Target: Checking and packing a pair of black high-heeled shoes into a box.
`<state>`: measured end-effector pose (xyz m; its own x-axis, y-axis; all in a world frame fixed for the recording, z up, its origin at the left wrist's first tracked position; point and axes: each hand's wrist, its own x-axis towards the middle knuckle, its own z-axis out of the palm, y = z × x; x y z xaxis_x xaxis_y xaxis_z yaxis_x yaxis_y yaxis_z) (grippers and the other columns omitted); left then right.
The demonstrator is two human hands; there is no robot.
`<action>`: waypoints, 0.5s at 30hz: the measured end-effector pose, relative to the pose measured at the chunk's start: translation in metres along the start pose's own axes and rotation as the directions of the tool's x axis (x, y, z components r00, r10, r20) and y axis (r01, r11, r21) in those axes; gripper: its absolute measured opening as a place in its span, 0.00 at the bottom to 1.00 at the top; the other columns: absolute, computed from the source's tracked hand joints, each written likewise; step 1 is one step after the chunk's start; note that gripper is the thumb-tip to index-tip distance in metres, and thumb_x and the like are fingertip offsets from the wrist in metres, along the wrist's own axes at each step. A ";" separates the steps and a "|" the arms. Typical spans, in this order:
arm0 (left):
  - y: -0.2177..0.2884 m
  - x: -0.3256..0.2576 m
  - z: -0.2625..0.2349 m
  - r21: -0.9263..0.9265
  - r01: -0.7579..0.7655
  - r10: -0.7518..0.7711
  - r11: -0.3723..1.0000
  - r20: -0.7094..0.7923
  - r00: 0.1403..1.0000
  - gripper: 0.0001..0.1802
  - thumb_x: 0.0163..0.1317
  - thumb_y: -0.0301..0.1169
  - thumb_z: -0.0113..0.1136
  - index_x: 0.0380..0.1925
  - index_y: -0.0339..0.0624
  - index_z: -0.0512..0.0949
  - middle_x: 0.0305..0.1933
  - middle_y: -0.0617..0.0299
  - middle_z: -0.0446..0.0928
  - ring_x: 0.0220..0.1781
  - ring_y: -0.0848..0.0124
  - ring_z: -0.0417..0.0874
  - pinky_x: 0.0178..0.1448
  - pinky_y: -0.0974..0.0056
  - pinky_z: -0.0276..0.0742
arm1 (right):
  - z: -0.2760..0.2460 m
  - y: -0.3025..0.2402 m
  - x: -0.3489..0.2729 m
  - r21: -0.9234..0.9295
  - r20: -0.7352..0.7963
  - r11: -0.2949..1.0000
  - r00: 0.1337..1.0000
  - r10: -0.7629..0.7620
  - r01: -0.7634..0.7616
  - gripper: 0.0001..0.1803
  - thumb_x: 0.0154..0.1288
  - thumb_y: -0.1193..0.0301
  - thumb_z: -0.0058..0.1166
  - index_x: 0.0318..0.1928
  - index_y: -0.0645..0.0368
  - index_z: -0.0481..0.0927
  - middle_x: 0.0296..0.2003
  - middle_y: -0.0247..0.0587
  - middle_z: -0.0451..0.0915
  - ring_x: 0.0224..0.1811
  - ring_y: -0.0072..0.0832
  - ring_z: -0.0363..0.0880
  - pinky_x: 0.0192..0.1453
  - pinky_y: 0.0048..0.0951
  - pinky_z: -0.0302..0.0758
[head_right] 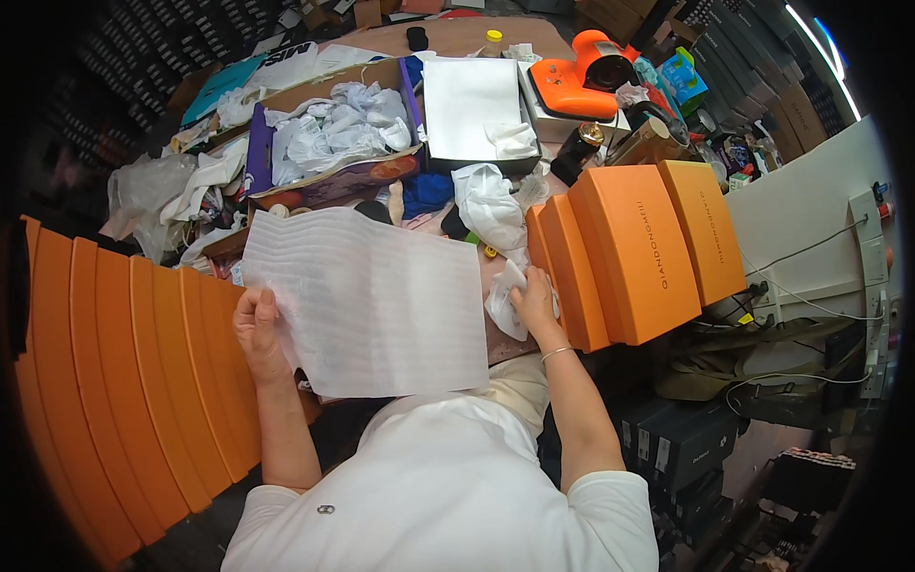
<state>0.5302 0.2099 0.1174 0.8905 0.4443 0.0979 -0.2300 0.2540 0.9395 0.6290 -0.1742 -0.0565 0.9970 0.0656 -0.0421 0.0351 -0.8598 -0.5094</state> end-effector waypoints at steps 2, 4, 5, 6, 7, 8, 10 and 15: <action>-0.006 -0.004 -0.017 0.134 0.013 -0.008 0.991 -0.038 0.999 0.09 0.66 0.32 0.59 0.26 0.46 0.74 0.28 0.73 0.72 0.30 0.85 0.68 0.37 0.76 0.63 | 0.003 -0.007 0.003 0.075 -0.046 0.994 0.996 -0.071 0.075 0.30 0.53 0.70 0.63 0.56 0.65 0.67 0.54 0.57 0.70 0.59 0.50 0.68 0.63 0.40 0.66; -0.007 -0.009 -0.021 0.140 0.039 -0.024 0.989 -0.109 0.994 0.08 0.66 0.32 0.59 0.28 0.43 0.77 0.29 0.72 0.74 0.31 0.83 0.70 0.38 0.76 0.64 | -0.006 -0.037 0.003 0.152 -0.097 0.974 0.983 -0.153 0.167 0.39 0.53 0.67 0.65 0.63 0.64 0.61 0.62 0.61 0.62 0.66 0.53 0.60 0.68 0.41 0.61; -0.005 -0.011 -0.019 0.064 0.072 -0.064 0.995 -0.112 0.992 0.08 0.66 0.32 0.58 0.30 0.42 0.77 0.30 0.71 0.75 0.33 0.83 0.72 0.41 0.76 0.66 | -0.021 -0.062 -0.002 0.188 -0.120 0.958 0.973 -0.199 0.219 0.44 0.53 0.67 0.66 0.67 0.63 0.57 0.65 0.63 0.57 0.68 0.56 0.56 0.70 0.43 0.59; 0.000 -0.012 -0.011 -0.015 0.105 -0.106 0.994 -0.116 0.988 0.08 0.67 0.32 0.58 0.31 0.41 0.78 0.32 0.70 0.76 0.35 0.82 0.73 0.43 0.75 0.67 | -0.040 -0.085 -0.011 0.319 -0.025 0.900 0.952 -0.305 0.297 0.46 0.53 0.64 0.67 0.68 0.64 0.56 0.66 0.63 0.56 0.69 0.55 0.55 0.71 0.43 0.56; 0.001 -0.013 -0.001 -0.099 0.136 -0.147 0.986 -0.114 0.982 0.08 0.67 0.32 0.57 0.33 0.40 0.78 0.33 0.69 0.77 0.37 0.81 0.74 0.46 0.74 0.69 | -0.055 -0.103 -0.022 0.448 0.054 0.824 0.909 -0.413 0.348 0.49 0.53 0.61 0.68 0.68 0.64 0.54 0.66 0.62 0.56 0.71 0.54 0.53 0.73 0.44 0.54; 0.001 -0.010 0.009 -0.165 0.150 -0.162 0.975 -0.063 0.985 0.09 0.67 0.33 0.56 0.37 0.38 0.79 0.38 0.65 0.79 0.41 0.79 0.77 0.51 0.73 0.71 | -0.058 -0.119 -0.042 0.386 0.141 0.835 0.869 -0.474 0.392 0.50 0.51 0.63 0.68 0.70 0.63 0.52 0.68 0.62 0.53 0.72 0.54 0.51 0.73 0.44 0.53; 0.004 -0.002 0.037 -0.258 0.171 -0.173 0.951 0.014 0.985 0.10 0.67 0.33 0.56 0.41 0.36 0.79 0.40 0.64 0.80 0.44 0.78 0.77 0.52 0.72 0.70 | -0.054 -0.150 -0.083 0.265 0.319 0.826 0.763 -0.562 0.497 0.54 0.48 0.69 0.68 0.72 0.59 0.48 0.70 0.63 0.48 0.74 0.54 0.46 0.74 0.44 0.51; 0.042 0.018 0.071 -0.352 0.014 0.012 0.936 0.071 0.997 0.11 0.66 0.34 0.57 0.37 0.37 0.79 0.39 0.66 0.79 0.45 0.78 0.75 0.54 0.71 0.66 | 0.018 -0.075 -0.055 0.224 0.077 0.911 0.926 -0.369 0.345 0.35 0.44 0.84 0.55 0.59 0.59 0.73 0.60 0.56 0.70 0.64 0.49 0.65 0.67 0.42 0.61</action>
<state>0.5648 0.1680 0.1817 0.9134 0.3850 0.1322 -0.3409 0.5461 0.7652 0.5707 -0.1044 -0.0317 0.9050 0.4172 0.0832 0.3602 -0.6474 -0.6716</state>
